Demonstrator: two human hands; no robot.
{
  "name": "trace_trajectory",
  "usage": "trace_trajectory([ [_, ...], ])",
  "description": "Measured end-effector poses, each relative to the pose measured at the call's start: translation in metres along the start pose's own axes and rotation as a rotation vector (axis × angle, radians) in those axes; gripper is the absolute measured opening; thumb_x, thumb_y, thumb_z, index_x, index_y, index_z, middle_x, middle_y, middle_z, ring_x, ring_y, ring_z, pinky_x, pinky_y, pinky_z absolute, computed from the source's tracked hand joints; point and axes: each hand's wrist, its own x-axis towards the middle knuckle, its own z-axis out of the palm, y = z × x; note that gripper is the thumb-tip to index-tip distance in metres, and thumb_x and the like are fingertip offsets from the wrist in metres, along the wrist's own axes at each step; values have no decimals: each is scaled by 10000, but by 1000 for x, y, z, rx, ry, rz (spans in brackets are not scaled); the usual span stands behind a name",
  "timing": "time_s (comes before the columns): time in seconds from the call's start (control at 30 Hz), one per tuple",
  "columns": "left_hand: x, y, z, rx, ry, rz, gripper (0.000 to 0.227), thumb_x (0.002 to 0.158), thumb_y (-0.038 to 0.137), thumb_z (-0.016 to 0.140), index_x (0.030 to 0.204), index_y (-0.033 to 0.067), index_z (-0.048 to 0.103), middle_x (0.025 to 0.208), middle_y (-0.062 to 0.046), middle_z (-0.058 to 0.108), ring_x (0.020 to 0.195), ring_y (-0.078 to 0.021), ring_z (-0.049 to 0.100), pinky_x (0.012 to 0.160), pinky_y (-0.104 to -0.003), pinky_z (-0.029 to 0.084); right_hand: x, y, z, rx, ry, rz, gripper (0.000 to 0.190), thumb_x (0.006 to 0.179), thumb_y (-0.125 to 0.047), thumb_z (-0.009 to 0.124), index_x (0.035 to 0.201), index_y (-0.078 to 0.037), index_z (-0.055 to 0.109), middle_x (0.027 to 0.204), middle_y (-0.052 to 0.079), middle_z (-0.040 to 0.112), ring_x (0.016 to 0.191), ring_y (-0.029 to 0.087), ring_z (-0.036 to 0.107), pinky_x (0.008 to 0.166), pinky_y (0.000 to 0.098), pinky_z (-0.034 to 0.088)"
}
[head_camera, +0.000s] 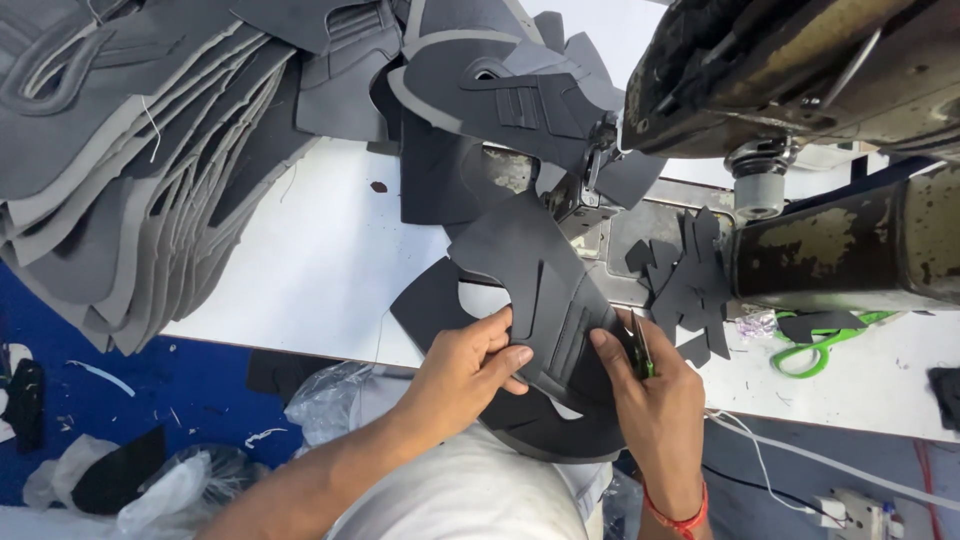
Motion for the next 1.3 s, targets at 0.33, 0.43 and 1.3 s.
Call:
trace_trajectory([
  [0.33,0,2,0,-85,-13,68,193,1039,91,616,1057,-77,523,667,27,395,641,8,447,677,-251,682,13,-25,-3,-222,81,-159,550,798,-477,802,1087,-23,686,811,146,744,649,288,711,600,386,530],
  [0.43,3,18,1,-181,-15,95,200,1017,70,598,1162,-57,547,698,37,476,657,16,492,683,-253,672,21,-34,-3,-332,117,-196,640,741,-570,827,1030,-21,673,753,155,723,687,337,710,618,407,531],
  [1.3,66,28,-12,-328,-52,109,172,1039,81,598,969,-53,516,693,37,423,634,13,491,684,-259,687,94,-81,-7,-476,86,-76,710,685,-629,861,797,8,566,608,176,639,603,406,651,582,466,497],
])
